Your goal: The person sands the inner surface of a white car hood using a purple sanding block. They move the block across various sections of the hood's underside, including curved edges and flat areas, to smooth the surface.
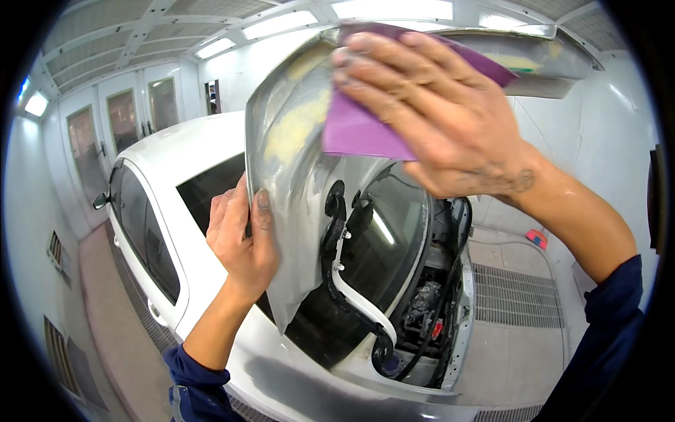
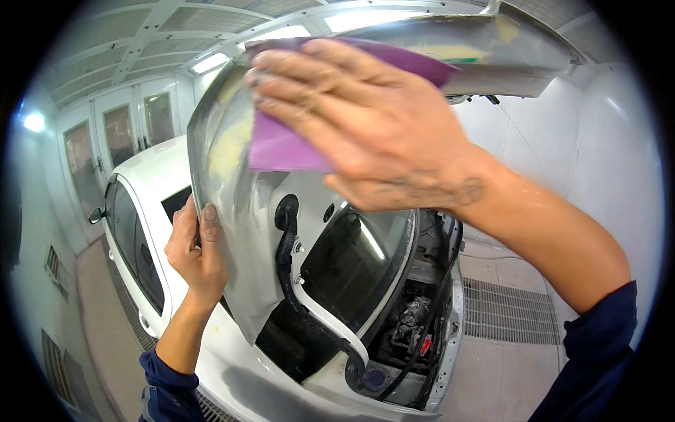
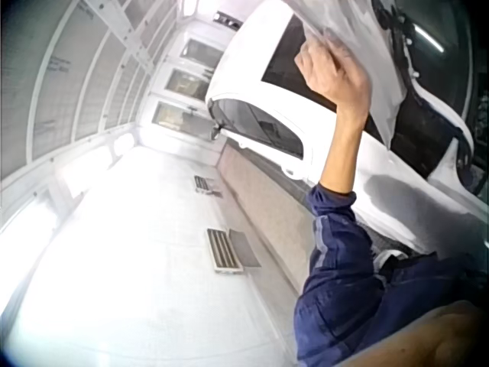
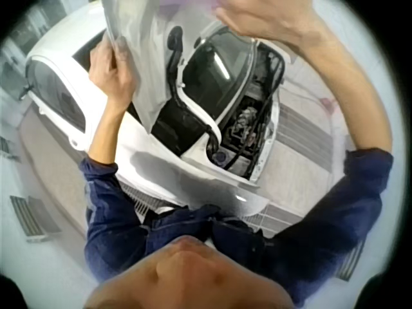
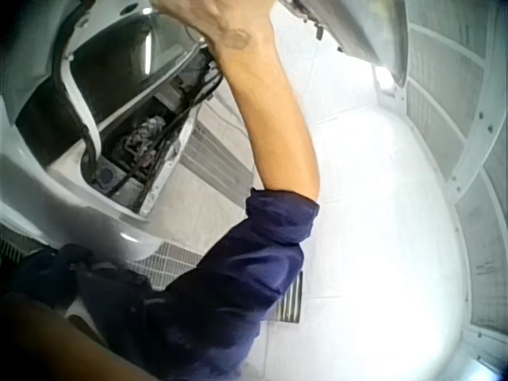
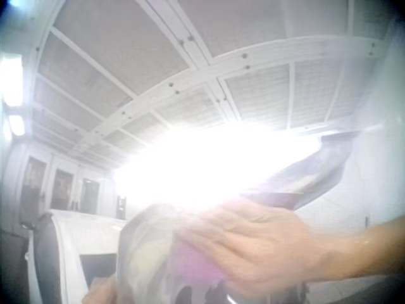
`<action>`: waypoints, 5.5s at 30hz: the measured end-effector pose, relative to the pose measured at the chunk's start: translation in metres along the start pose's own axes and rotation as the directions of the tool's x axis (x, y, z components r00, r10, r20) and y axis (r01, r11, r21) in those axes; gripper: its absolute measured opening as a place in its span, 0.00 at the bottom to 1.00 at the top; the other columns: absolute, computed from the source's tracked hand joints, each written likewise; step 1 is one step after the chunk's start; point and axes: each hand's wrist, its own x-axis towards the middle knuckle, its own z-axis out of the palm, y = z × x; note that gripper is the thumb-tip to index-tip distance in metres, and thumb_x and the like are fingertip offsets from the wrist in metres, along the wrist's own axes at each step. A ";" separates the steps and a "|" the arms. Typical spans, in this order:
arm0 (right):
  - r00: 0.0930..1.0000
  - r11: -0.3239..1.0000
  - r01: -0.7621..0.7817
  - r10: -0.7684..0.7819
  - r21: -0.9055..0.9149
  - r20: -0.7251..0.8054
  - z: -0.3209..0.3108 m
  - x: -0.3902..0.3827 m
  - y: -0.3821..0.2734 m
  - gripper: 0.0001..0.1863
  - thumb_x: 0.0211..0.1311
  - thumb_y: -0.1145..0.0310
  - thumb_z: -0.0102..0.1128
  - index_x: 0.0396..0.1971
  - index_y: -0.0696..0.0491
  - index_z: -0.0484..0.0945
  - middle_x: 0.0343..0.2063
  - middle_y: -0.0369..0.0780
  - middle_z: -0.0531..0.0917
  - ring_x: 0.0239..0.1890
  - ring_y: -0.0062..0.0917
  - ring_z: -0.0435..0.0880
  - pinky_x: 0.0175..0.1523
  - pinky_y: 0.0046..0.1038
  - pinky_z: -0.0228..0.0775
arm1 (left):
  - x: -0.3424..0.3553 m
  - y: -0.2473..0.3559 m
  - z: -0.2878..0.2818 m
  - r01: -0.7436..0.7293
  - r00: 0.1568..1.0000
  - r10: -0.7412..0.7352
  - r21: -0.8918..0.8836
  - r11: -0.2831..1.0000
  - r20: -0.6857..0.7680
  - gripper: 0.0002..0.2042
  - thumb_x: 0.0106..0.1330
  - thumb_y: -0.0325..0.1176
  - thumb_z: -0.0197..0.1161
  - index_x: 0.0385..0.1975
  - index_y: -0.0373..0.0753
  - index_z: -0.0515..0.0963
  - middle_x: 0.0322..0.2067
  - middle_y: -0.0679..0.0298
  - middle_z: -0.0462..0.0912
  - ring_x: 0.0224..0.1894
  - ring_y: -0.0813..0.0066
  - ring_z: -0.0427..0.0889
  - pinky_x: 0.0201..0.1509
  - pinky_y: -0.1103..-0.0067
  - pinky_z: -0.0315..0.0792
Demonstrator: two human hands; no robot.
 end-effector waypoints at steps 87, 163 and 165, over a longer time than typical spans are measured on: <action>0.976 0.946 -0.207 0.218 0.249 -0.019 0.026 0.026 -0.061 0.35 0.50 0.66 0.64 0.62 0.61 0.77 0.66 0.48 0.76 0.72 0.39 0.69 0.79 0.44 0.53 | 0.006 -0.004 -0.007 -0.102 0.995 0.102 0.000 0.995 0.013 0.15 0.68 0.21 0.65 0.52 0.21 0.80 0.31 0.50 0.84 0.31 0.63 0.79 0.40 0.74 0.72; 0.408 -0.019 -0.865 0.553 0.501 0.726 -0.118 -0.250 -0.216 0.24 0.55 0.81 0.45 0.53 0.65 0.79 0.53 0.54 0.84 0.59 0.51 0.82 0.71 0.45 0.66 | 0.051 0.065 0.037 -0.243 0.935 0.120 0.355 0.903 0.334 0.38 0.73 0.47 0.57 0.78 0.36 0.52 0.78 0.49 0.52 0.80 0.48 0.49 0.80 0.56 0.48; 0.375 -0.069 -0.871 0.547 0.487 0.749 -0.117 -0.246 -0.220 0.25 0.56 0.81 0.44 0.54 0.65 0.79 0.53 0.54 0.84 0.59 0.50 0.82 0.69 0.42 0.68 | 0.040 0.062 0.032 -0.212 0.938 0.082 0.367 0.906 0.338 0.38 0.73 0.46 0.57 0.77 0.34 0.52 0.78 0.48 0.52 0.80 0.47 0.49 0.79 0.56 0.49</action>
